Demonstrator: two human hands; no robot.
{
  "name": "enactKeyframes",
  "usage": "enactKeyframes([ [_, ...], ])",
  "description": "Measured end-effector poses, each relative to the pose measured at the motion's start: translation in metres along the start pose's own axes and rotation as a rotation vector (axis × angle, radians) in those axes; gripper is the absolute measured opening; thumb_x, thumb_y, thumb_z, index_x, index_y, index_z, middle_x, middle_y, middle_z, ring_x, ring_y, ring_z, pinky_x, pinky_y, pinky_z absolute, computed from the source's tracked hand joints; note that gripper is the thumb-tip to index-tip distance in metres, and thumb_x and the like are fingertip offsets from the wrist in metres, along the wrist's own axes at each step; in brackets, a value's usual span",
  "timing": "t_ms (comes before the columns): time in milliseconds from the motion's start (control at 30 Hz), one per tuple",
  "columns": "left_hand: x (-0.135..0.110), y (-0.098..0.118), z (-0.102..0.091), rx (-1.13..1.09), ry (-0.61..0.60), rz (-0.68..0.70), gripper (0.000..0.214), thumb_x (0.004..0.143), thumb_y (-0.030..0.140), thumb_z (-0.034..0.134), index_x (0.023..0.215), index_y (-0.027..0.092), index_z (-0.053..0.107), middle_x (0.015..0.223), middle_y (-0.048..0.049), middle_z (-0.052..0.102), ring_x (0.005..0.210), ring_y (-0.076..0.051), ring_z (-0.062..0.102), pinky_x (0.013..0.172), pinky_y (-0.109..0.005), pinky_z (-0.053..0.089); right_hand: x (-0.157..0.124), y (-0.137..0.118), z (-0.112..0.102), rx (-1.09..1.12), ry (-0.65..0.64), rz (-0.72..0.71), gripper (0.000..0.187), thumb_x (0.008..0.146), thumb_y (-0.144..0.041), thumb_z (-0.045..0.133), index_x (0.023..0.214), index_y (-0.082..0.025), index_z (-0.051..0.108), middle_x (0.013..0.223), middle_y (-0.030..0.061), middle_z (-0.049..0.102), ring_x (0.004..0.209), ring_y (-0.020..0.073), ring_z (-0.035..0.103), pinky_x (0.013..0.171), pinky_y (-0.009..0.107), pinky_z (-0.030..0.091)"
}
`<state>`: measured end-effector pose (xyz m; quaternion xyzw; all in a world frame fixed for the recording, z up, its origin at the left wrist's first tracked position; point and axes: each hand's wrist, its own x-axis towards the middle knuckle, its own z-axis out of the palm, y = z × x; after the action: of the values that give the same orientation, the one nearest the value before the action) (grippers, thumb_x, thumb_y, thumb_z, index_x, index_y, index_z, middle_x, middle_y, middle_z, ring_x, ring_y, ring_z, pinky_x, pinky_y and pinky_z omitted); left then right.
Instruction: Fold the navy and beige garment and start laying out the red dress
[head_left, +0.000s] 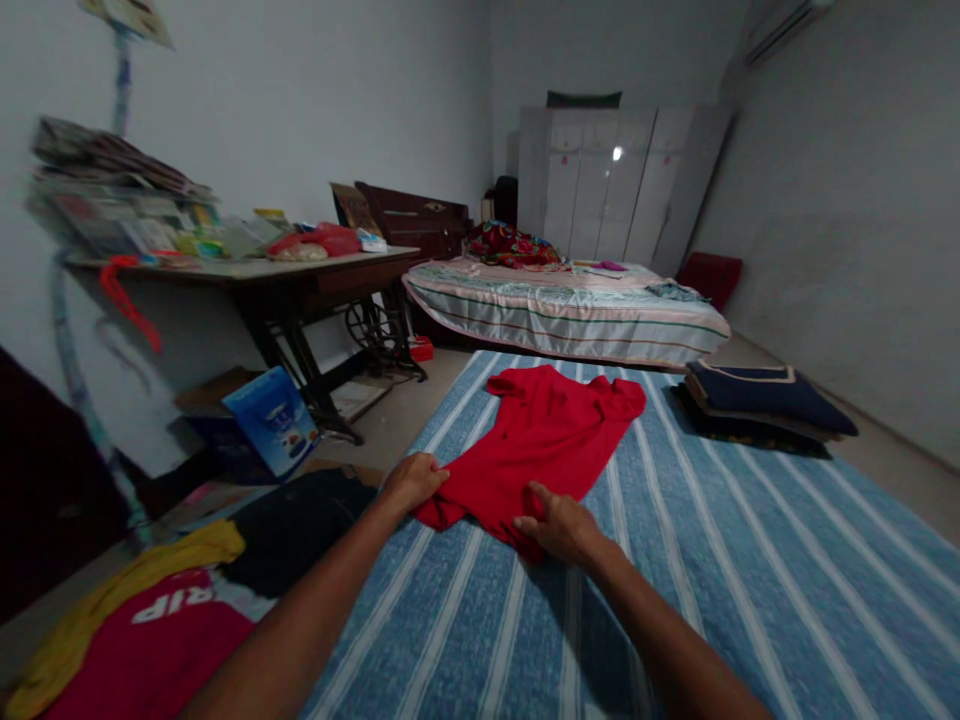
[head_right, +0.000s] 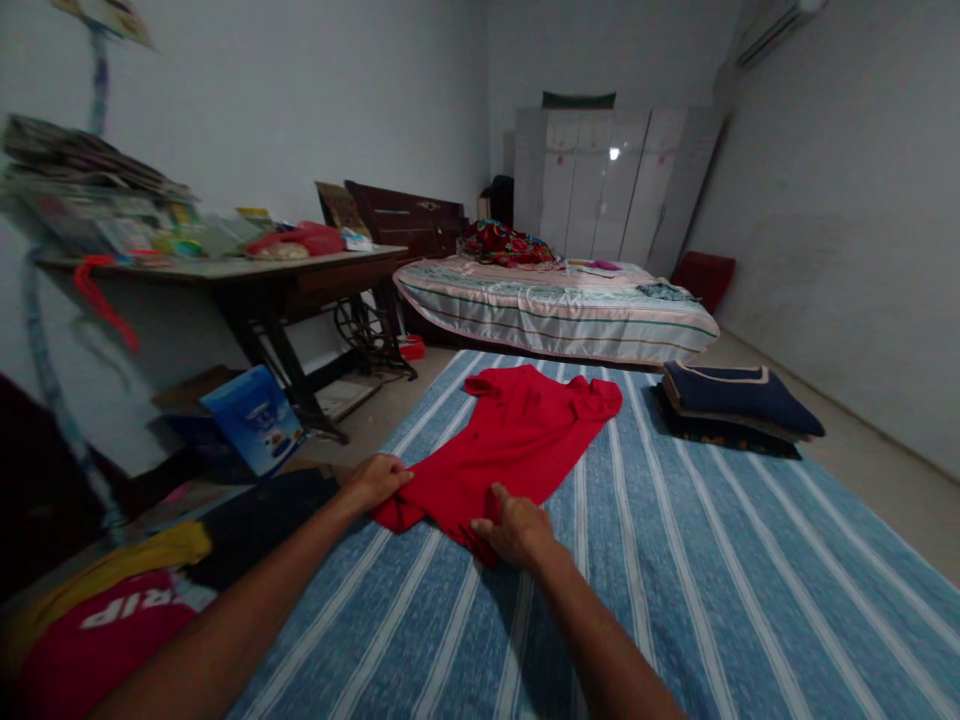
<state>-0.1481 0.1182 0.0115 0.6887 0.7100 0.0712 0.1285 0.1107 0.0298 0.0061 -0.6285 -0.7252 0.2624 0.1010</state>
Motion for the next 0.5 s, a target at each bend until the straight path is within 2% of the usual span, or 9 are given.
enactKeyframes([
  [133,0.002,-0.004,0.001,-0.041,-0.019,-0.046,0.022,0.075,0.034,0.059,0.063,0.017,0.065,0.064,-0.0043,0.063,0.066,-0.018,0.060,0.054,-0.025,0.034,-0.001,-0.015,0.007,-0.073,-0.018,-0.013,0.065,0.070,-0.051,0.066,0.127,-0.021,0.053,0.105,0.0164,0.068,0.101,0.0347,0.062,0.083,0.045,0.044],
  [267,-0.002,-0.005,0.001,-0.111,-0.048,-0.081,0.025,0.071,0.033,0.061,0.052,0.018,0.059,0.051,-0.0012,0.054,0.061,-0.018,0.058,0.053,-0.024,0.034,0.001,-0.010,0.015,0.023,0.043,-0.007,0.042,0.072,-0.031,0.064,0.110,-0.014,0.060,0.101,0.0190,0.067,0.099,0.0349,0.061,0.082,0.044,0.043],
  [333,-0.008,-0.005,0.001,-0.176,-0.068,-0.093,0.023,0.068,0.032,0.062,0.051,0.018,0.056,0.048,0.0003,0.051,0.057,-0.017,0.056,0.051,-0.024,0.033,0.002,0.000,0.016,0.138,0.077,-0.006,0.028,0.070,-0.023,0.062,0.097,-0.015,0.062,0.094,0.0149,0.068,0.094,0.0316,0.063,0.078,0.039,0.045],
  [400,-0.016,-0.003,0.001,-0.265,-0.106,-0.107,0.019,0.066,0.030,0.062,0.054,0.017,0.056,0.046,0.0015,0.050,0.051,-0.015,0.053,0.047,-0.024,0.033,-0.001,0.012,0.014,0.300,0.106,-0.006,0.016,0.069,-0.020,0.060,0.085,-0.017,0.060,0.080,0.0070,0.067,0.082,0.0251,0.064,0.069,0.031,0.045],
  [500,-0.028,0.002,-0.005,-0.404,-0.166,-0.125,0.014,0.067,0.029,0.059,0.064,0.016,0.057,0.046,0.0025,0.050,0.041,-0.012,0.047,0.043,-0.023,0.033,-0.019,0.032,0.000,0.626,0.176,0.005,0.013,0.073,-0.030,0.060,0.078,-0.019,0.056,0.058,-0.0031,0.057,0.055,0.0158,0.057,0.052,0.024,0.042],
])
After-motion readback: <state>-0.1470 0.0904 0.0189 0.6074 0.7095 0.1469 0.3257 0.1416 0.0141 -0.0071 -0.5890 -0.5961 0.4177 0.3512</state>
